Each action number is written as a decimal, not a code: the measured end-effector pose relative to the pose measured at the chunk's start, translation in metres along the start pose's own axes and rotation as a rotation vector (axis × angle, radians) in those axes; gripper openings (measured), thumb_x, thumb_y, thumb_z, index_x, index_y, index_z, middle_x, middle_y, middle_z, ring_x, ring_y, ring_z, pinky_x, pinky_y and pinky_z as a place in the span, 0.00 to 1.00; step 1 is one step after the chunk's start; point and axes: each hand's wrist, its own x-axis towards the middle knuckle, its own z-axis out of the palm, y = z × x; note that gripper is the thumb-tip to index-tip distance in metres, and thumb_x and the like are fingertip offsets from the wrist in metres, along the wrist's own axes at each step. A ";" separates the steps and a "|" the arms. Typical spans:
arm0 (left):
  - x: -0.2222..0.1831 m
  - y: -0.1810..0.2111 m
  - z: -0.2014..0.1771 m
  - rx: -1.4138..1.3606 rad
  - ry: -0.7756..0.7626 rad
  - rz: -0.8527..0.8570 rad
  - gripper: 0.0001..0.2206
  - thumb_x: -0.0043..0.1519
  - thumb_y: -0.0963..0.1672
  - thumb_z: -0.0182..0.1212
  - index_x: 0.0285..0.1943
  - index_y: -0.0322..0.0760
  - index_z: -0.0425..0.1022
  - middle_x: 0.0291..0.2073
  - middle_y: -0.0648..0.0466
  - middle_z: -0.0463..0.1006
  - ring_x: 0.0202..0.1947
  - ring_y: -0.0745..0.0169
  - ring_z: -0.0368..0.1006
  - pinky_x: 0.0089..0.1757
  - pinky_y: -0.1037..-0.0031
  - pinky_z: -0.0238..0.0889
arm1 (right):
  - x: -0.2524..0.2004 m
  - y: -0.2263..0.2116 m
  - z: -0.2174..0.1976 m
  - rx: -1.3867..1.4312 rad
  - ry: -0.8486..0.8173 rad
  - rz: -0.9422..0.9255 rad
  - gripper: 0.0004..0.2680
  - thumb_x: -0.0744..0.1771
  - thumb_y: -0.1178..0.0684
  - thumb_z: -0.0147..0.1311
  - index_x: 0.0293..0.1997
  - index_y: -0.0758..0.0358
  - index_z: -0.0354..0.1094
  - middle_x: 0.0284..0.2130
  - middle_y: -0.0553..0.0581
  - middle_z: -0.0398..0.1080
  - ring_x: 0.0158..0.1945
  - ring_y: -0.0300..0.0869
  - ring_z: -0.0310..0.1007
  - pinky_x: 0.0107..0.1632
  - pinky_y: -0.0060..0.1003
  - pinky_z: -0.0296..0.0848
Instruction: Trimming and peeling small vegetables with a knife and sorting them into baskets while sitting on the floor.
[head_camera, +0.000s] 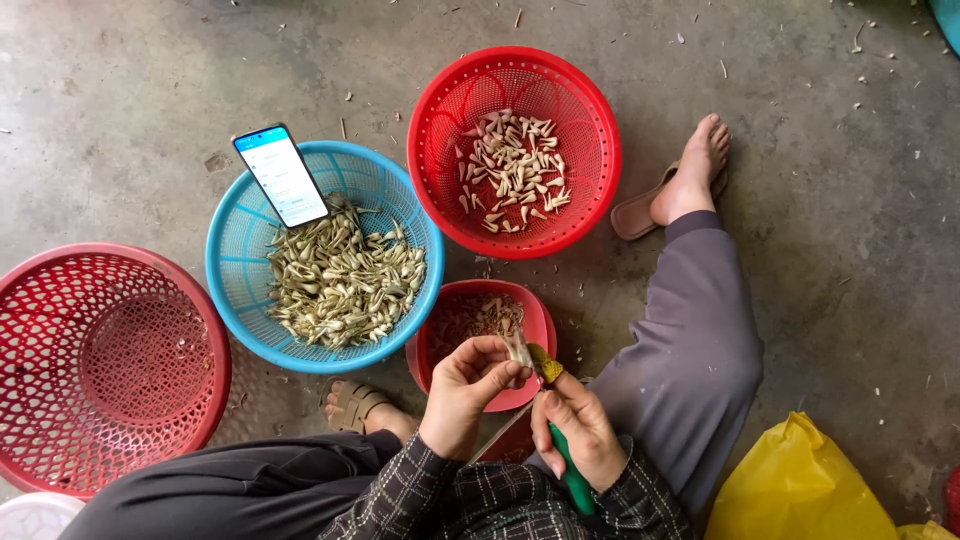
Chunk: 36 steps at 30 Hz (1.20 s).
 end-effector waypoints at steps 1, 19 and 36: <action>0.000 0.001 0.000 -0.018 -0.019 -0.011 0.14 0.60 0.34 0.64 0.54 0.23 0.75 0.40 0.42 0.82 0.40 0.56 0.80 0.44 0.72 0.75 | 0.000 0.002 -0.003 0.030 0.001 -0.021 0.17 0.72 0.53 0.43 0.70 0.67 0.57 0.21 0.57 0.68 0.12 0.34 0.54 0.14 0.25 0.55; 0.002 0.037 0.014 1.050 0.003 0.532 0.13 0.51 0.35 0.63 0.45 0.35 0.79 0.37 0.53 0.85 0.33 0.64 0.80 0.36 0.77 0.75 | 0.001 0.009 -0.006 -0.194 0.078 0.002 0.22 0.71 0.56 0.42 0.77 0.58 0.46 0.21 0.57 0.69 0.13 0.36 0.57 0.16 0.26 0.58; 0.145 0.070 -0.009 1.188 0.043 0.836 0.19 0.52 0.34 0.61 0.53 0.33 0.78 0.42 0.48 0.81 0.35 0.57 0.76 0.41 0.70 0.72 | 0.007 0.009 -0.015 -0.054 0.337 -0.029 0.16 0.71 0.54 0.42 0.69 0.60 0.57 0.21 0.59 0.66 0.12 0.39 0.58 0.13 0.31 0.56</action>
